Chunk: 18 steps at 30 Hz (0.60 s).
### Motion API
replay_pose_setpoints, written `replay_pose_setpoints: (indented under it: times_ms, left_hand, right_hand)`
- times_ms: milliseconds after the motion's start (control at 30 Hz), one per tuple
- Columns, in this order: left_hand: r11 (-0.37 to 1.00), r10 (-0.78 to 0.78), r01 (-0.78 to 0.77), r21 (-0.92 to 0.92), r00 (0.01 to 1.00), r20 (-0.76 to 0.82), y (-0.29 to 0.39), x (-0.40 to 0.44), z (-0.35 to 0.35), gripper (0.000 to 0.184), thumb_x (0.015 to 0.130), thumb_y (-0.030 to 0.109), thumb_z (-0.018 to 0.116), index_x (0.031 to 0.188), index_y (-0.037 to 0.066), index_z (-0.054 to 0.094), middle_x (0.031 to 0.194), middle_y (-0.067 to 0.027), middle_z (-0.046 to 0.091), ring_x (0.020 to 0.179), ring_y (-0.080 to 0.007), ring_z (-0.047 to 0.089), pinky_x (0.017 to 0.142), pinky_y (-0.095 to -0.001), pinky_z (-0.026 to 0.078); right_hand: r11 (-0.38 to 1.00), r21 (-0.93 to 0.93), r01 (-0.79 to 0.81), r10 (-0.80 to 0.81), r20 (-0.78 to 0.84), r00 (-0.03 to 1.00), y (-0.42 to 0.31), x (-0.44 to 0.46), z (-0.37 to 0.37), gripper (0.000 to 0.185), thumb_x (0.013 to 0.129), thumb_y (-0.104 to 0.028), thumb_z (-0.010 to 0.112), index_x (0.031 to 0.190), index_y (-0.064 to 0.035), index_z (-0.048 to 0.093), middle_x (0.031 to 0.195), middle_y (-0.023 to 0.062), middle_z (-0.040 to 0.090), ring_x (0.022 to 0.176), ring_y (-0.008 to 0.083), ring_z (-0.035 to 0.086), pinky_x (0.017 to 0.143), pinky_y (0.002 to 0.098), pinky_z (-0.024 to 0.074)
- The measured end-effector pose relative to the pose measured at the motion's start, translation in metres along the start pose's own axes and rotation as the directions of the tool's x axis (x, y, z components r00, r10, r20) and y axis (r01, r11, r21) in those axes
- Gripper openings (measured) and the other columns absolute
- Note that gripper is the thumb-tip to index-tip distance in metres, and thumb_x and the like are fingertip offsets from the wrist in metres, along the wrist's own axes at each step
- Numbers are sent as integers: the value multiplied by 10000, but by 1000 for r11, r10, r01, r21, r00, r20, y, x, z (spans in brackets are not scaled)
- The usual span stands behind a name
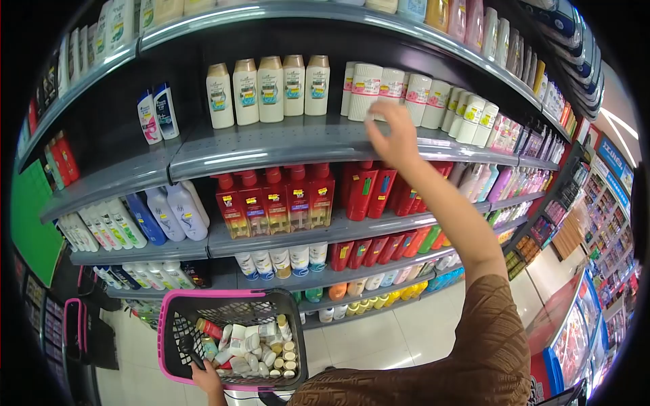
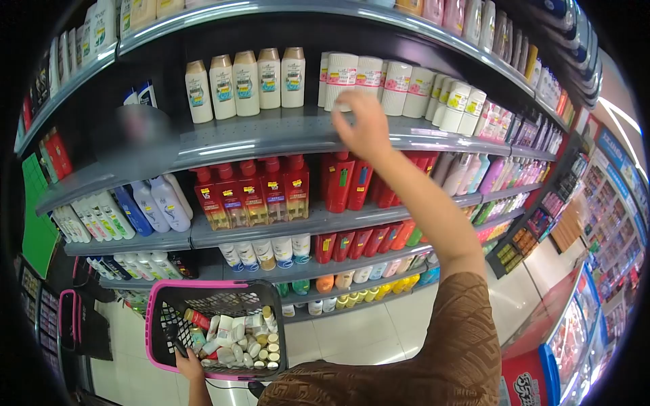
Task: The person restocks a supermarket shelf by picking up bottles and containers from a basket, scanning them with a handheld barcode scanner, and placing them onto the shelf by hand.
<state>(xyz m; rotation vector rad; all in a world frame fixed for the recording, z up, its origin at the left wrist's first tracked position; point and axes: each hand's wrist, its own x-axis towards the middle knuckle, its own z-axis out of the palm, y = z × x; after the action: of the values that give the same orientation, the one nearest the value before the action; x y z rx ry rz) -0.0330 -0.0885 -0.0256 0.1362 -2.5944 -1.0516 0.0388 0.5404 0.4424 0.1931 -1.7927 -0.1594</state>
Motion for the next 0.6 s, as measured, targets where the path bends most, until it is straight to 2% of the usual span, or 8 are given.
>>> replay_pose_setpoints:
  times_ms: [67, 133, 167, 267, 300, 367, 533, 600]
  left_hand:
    - [1000, 29, -28, 9, 996, -88, -14, -4, 15, 313, 888, 262, 667, 966, -38, 630, 825, -273, 673, 778, -486, 646, 717, -540, 488]
    - [1000, 1, 0, 7, 992, -124, 0, -9, 9, 374, 879, 285, 652, 1051, -46, 663, 847, -262, 688, 810, -467, 663, 739, -530, 494]
    - [1000, -5, 6, 2, 990, -139, 1, -8, 7, 374, 879, 285, 652, 1051, -46, 663, 847, -262, 688, 810, -467, 663, 739, -530, 494]
    - [992, -82, 85, 89, 996, -31, 7, -6, 5, 370, 849, 276, 671, 1054, -32, 674, 870, -257, 695, 835, -470, 659, 759, -535, 493]
    - [992, -89, 92, 82, 995, -45, 7, -7, 10, 370, 849, 276, 671, 1054, -32, 674, 870, -257, 695, 835, -470, 659, 759, -535, 493]
    - [992, -25, 47, 120, 984, -176, -1, -7, 14, 354, 851, 267, 666, 1042, -31, 671, 854, -257, 690, 824, -472, 654, 754, -535, 492]
    - [998, -17, 25, 59, 992, -124, 7, -7, 9, 295, 839, 257, 683, 925, -23, 647, 759, -241, 674, 732, -468, 651, 681, -552, 479]
    - [995, -18, 29, 91, 993, -119, 8, -7, 9, 298, 838, 262, 686, 923, -21, 651, 765, -239, 679, 735, -465, 655, 683, -549, 483]
  right_hand:
    - [998, -68, 18, -19, -17, 1000, 47, 27, 5, 261, 840, -164, 748, 1063, -52, 672, 1158, 163, 674, 1108, 365, 619, 953, 459, 503]
    - [980, -198, -19, 42, 113, 993, 83, 45, 11, 506, 886, -380, 726, 1286, -86, 629, 1373, 212, 588, 1282, 406, 541, 1091, 491, 429]
    - [982, -189, -11, 31, 103, 994, 98, 53, 16, 506, 886, -380, 726, 1286, -86, 629, 1373, 212, 588, 1282, 406, 541, 1091, 491, 429]
    - [892, -433, -131, 300, 348, 888, 126, 79, 25, 898, 902, -753, 508, 1562, -152, 409, 1556, 278, 419, 1461, 457, 368, 1232, 562, 211]
    - [897, -424, -126, 287, 341, 895, 128, 85, 25, 898, 902, -753, 508, 1562, -152, 409, 1556, 278, 419, 1461, 457, 368, 1232, 562, 211]
    - [851, -494, -180, 445, 494, 747, 126, 84, 23, 906, 902, -760, 507, 1563, -149, 406, 1558, 262, 426, 1471, 441, 362, 1225, 584, 215]
    - [889, -456, -35, 251, 423, 870, 105, 73, -2, 813, 886, -693, 591, 1453, -113, 544, 1383, 207, 607, 1333, 378, 528, 1197, 587, 263]
    - [906, -406, 120, 19, 321, 947, 101, 71, -11, 717, 873, -632, 655, 1343, -92, 625, 1242, 172, 674, 1210, 338, 605, 1086, 523, 414]
